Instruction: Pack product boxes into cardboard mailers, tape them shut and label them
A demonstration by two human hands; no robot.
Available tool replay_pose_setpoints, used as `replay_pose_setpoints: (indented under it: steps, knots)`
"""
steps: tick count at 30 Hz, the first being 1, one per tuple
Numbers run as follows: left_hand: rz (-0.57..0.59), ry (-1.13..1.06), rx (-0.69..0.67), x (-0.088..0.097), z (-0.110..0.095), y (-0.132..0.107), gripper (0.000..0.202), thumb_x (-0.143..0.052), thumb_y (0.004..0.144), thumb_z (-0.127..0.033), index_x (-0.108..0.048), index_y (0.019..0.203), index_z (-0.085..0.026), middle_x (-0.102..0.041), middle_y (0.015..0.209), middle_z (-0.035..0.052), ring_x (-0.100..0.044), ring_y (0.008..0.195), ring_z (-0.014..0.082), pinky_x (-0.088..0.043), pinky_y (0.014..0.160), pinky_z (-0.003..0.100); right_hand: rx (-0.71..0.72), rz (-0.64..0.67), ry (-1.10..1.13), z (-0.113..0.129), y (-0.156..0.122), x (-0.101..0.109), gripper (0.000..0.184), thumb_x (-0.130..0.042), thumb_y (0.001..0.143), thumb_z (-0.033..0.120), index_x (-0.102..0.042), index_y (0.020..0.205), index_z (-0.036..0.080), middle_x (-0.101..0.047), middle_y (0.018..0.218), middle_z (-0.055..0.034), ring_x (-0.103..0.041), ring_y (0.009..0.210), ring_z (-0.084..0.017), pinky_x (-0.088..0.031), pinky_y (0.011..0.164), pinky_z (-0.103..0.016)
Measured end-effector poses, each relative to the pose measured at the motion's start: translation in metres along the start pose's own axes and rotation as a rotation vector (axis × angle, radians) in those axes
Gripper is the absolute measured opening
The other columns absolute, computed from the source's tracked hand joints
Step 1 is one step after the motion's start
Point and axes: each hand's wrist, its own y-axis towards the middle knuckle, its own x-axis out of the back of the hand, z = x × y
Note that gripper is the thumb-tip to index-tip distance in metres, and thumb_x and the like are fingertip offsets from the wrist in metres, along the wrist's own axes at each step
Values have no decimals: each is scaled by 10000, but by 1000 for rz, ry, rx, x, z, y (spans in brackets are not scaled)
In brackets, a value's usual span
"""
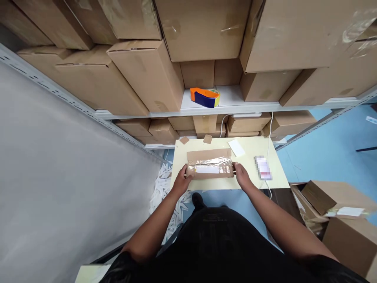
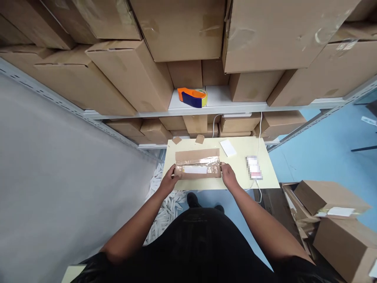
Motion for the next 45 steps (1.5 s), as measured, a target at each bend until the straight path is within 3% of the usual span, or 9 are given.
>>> replay_pose_setpoints:
  steps: [6,14,23,27,33,36,39,42,45]
  knots:
    - [-67,40,-34,-12,-11,9,639,-613,907,-401,-526,1490,-155,-594,1468,150,-556,1358,297,-406,1167,439,-95,61,11,3,10,-1,611,-398,954,700,-724,1139,218,-739,1162,-91,-650,1090,-284,-518,890,-364]
    - [-96,-9,61,24,5,6,477,-555,918,-516,-685,1248,-197,-704,1329,117,-674,1207,278,-520,1053,440,-335,1,169,-21,-24,0,629,-455,891,709,-700,1148,190,-706,1132,-123,-672,961,-257,-535,792,-367]
    - [30,37,-118,51,-13,63,368,-573,907,-476,-707,1111,-201,-750,1184,105,-705,1118,272,-552,992,439,-351,-97,100,-15,-27,-22,637,-396,921,732,-692,1126,206,-725,1083,-108,-692,993,-273,-545,810,-370]
    - [78,126,-218,52,-27,86,339,-563,908,-423,-700,1121,-198,-737,1138,96,-710,1047,249,-570,936,406,-358,-158,-94,-16,-13,-13,557,-407,941,641,-684,1162,212,-736,1144,-99,-708,1001,-261,-533,857,-359]
    - [48,260,-351,46,-60,110,271,-538,916,-368,-714,1060,-220,-723,1091,72,-693,1010,242,-557,954,398,-410,-181,-300,-24,47,23,451,-578,875,490,-690,1183,179,-712,1210,-152,-656,1117,-311,-466,951,-400]
    - [56,366,-383,30,-94,116,263,-536,922,-350,-730,1057,-236,-724,1098,73,-669,1065,257,-528,1008,397,-429,-123,-272,-32,69,30,420,-567,878,523,-708,1081,182,-735,1073,-135,-680,993,-295,-488,850,-383]
    - [242,482,-442,-8,-142,125,308,-516,955,-379,-743,1114,-245,-726,1139,73,-639,1140,267,-498,1040,384,-424,-52,-211,-47,70,28,385,-539,890,531,-711,970,196,-738,941,-87,-689,880,-252,-491,781,-341]
    - [442,610,-470,-72,-186,142,310,-518,966,-373,-757,1112,-239,-729,1150,75,-648,1121,264,-497,1001,363,-413,12,-158,-63,58,28,348,-521,896,494,-709,924,202,-735,889,-56,-685,825,-220,-491,775,-317]
    - [632,863,-390,-150,-209,169,277,-561,952,-387,-751,1084,-235,-726,1164,85,-671,1077,270,-513,924,353,-398,72,-118,-75,49,37,293,-544,881,446,-717,912,211,-734,862,-39,-682,820,-211,-485,779,-304]
